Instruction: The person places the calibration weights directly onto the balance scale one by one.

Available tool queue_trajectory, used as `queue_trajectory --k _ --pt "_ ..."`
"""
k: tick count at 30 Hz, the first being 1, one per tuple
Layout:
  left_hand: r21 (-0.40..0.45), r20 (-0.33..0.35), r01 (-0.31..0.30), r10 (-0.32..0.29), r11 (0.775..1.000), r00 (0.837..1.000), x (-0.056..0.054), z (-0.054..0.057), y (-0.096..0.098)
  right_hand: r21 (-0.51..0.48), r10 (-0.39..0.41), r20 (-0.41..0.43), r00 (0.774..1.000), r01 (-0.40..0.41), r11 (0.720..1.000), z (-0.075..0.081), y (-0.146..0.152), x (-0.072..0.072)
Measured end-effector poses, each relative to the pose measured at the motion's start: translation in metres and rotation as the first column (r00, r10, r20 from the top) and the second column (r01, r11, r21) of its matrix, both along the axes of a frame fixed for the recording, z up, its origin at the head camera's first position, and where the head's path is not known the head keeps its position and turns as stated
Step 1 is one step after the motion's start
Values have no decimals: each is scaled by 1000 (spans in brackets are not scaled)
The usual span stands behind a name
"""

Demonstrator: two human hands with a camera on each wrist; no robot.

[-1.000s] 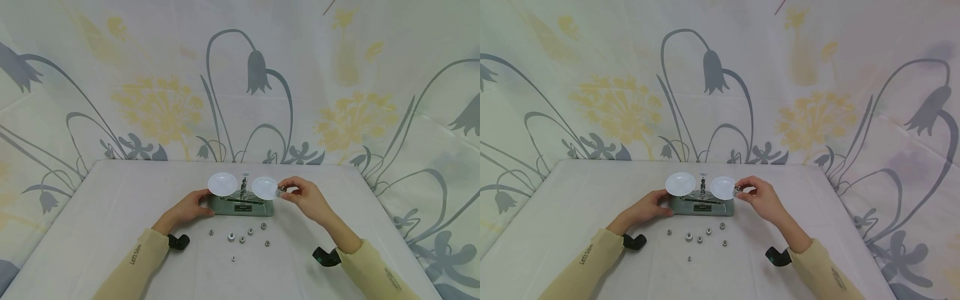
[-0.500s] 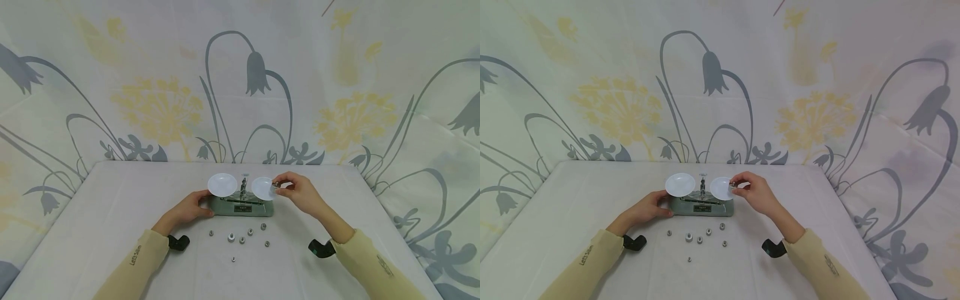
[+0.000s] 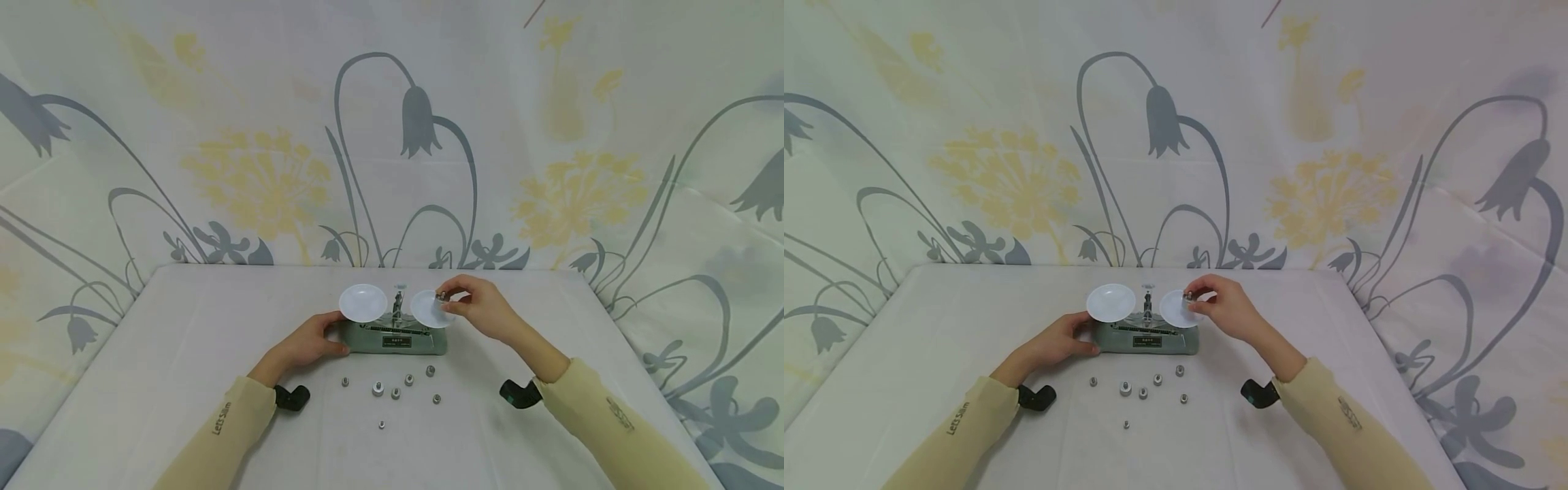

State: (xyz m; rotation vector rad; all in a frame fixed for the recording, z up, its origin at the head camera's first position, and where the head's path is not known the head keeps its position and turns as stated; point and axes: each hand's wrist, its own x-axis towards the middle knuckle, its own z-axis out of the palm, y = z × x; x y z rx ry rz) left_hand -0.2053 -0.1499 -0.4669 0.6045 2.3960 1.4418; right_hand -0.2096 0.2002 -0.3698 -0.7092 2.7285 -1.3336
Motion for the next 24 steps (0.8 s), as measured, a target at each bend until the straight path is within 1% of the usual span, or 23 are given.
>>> queue_trajectory --k 7,14,24 --pt "10 -7 0 0 1000 1000 0 -2 0 -4 42 13 999 -42 999 0 -3 -5" --pt "10 -1 5 -5 1000 1000 1 1 1 12 56 14 998 -56 998 -1 -6 -11" --pt "14 -11 13 -13 1000 1000 0 0 0 21 87 4 996 -87 996 -1 -11 -16"
